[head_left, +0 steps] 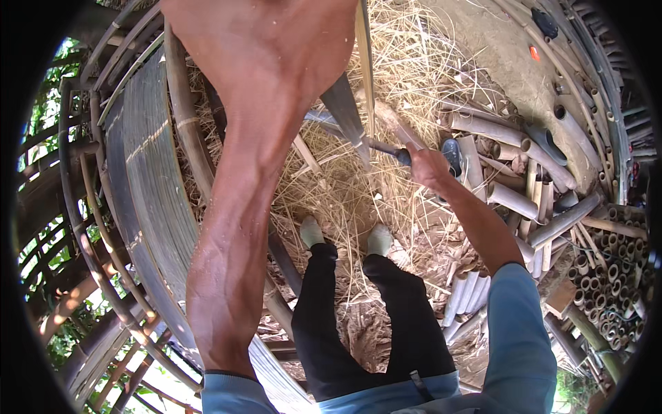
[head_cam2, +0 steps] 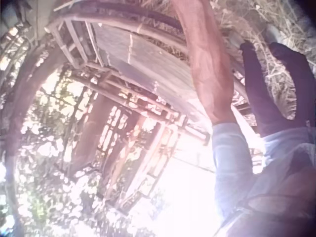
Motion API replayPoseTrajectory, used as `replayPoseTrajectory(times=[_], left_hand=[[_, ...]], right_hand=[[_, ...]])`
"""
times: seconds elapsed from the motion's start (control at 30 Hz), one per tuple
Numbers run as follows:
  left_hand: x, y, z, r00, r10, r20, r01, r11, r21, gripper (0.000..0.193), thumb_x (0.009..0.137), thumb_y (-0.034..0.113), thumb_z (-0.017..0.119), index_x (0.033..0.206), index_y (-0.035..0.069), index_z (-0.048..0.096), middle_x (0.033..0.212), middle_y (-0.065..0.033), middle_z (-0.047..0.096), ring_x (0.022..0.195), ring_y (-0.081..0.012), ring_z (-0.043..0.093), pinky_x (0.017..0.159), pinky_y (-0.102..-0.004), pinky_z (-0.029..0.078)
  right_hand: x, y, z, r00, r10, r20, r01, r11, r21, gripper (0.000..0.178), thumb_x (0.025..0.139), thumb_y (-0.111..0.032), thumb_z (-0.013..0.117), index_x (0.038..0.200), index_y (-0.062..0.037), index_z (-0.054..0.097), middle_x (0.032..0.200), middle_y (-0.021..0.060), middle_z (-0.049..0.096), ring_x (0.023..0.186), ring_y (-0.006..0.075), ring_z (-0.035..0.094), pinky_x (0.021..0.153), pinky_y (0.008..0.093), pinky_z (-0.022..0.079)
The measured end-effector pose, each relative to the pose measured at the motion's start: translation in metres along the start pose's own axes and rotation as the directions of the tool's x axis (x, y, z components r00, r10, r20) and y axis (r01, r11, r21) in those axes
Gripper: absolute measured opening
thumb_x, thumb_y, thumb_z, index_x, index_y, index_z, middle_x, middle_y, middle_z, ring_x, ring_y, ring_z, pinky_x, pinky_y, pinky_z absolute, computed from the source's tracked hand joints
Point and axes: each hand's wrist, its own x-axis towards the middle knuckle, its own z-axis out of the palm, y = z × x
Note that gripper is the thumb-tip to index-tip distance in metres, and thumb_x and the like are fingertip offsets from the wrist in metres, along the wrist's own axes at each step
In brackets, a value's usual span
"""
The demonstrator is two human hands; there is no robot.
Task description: The person strips layers from a long bamboo stalk using a knife, pulling the strips away by hand and then smoothing the remaining stalk.
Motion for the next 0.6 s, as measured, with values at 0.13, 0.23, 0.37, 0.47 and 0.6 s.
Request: replayPoseTrajectory(times=[0.13, 0.23, 0.37, 0.47, 0.6], left_hand=[[0.023, -0.008, -0.039, 0.963, -0.203, 0.178, 0.23, 0.963, -0.143, 0.033, 0.083, 0.025, 0.078, 0.095, -0.006, 0.074, 0.066, -0.009, 0.066, 0.055, -0.0169, 0.06, 0.053, -0.0372, 0.05], [0.048, -0.008, -0.066, 0.925, -0.159, 0.346, 0.296, 0.872, -0.39, 0.031, 0.096, 0.012, 0.058, 0.113, -0.012, 0.067, 0.06, 0.004, 0.037, 0.051, -0.0068, 0.034, 0.049, -0.0268, 0.028], [0.085, 0.036, -0.095, 0.927, -0.191, 0.323, 0.326, 0.837, -0.44, 0.039, 0.103, 0.011, 0.048, 0.13, -0.016, 0.056, 0.061, 0.0081, 0.027, 0.053, -0.0034, 0.025, 0.05, -0.0229, 0.022], [0.137, 0.077, -0.163, 0.909, -0.187, 0.372, 0.389, 0.702, -0.597, 0.042, 0.103, 0.013, 0.049, 0.132, -0.018, 0.052, 0.065, 0.0072, 0.028, 0.056, -0.0037, 0.025, 0.054, -0.0234, 0.025], [0.189, 0.152, -0.23, 0.981, -0.19, 0.025, 0.18, 0.867, -0.464, 0.019, 0.101, 0.01, 0.051, 0.106, -0.008, 0.053, 0.072, -0.0011, 0.04, 0.064, -0.0125, 0.038, 0.067, -0.0262, 0.041]], right_hand=[[-0.031, -0.032, 0.015, 0.996, -0.014, 0.087, -0.035, 0.845, 0.533, 0.043, 0.091, -0.024, 0.07, 0.128, -0.0056, 0.056, 0.087, 0.0155, 0.069, 0.078, 0.0248, 0.068, 0.068, 0.0421, 0.056], [-0.073, -0.036, 0.005, 1.0, -0.002, -0.018, 0.013, 0.772, 0.635, 0.04, 0.091, -0.029, 0.071, 0.121, -0.0058, 0.058, 0.085, 0.0152, 0.07, 0.078, 0.0289, 0.07, 0.069, 0.0449, 0.056], [-0.129, -0.044, -0.015, 0.96, 0.127, -0.251, 0.024, 0.851, 0.524, 0.035, 0.089, -0.033, 0.072, 0.106, -0.0047, 0.059, 0.078, 0.0152, 0.069, 0.071, 0.0338, 0.07, 0.065, 0.0444, 0.056], [-0.191, -0.092, -0.089, 0.95, -0.083, -0.301, 0.264, 0.729, 0.632, 0.029, 0.089, -0.02, 0.074, 0.105, -0.0015, 0.059, 0.075, 0.0114, 0.069, 0.06, 0.0251, 0.068, 0.058, 0.038, 0.056], [-0.251, -0.096, -0.138, 0.807, -0.289, -0.515, 0.585, 0.499, 0.639, 0.029, 0.084, -0.021, 0.076, 0.101, -0.0033, 0.06, 0.075, 0.0151, 0.069, 0.061, 0.0262, 0.069, 0.058, 0.04, 0.056]])
